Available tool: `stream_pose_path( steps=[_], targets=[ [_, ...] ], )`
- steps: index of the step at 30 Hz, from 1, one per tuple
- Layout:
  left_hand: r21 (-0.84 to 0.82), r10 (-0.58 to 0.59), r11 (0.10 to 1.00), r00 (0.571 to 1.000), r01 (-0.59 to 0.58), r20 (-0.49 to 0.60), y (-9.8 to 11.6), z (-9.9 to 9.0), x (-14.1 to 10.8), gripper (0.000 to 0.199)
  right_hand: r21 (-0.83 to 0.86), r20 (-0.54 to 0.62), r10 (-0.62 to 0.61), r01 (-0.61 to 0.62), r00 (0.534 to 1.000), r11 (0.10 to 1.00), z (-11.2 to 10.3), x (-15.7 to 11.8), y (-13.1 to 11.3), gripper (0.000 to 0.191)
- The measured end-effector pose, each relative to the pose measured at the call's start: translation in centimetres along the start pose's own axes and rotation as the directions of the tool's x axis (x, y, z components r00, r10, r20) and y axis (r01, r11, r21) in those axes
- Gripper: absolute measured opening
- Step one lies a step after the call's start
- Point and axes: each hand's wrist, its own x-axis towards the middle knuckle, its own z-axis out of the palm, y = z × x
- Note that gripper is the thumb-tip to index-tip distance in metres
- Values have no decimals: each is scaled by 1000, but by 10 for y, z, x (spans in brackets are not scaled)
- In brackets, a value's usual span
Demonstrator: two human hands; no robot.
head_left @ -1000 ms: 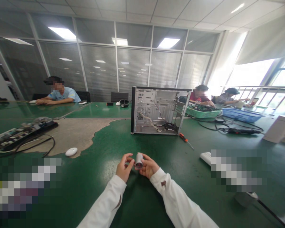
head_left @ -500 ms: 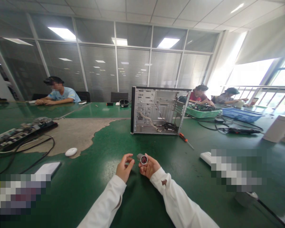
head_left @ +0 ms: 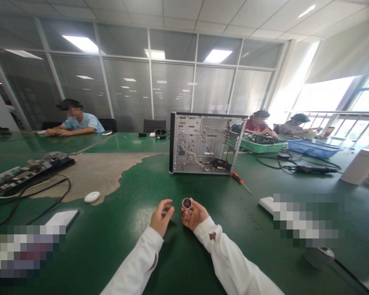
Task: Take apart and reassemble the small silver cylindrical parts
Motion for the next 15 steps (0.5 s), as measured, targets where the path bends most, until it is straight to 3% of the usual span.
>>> stream_pose_path(
  steps=[15],
  targets=[
    [4, 16, 1000, 1000, -16, 6, 0, 0, -1, 29, 106, -128, -130, 144, 983, 984, -4, 5, 2, 18]
  ],
)
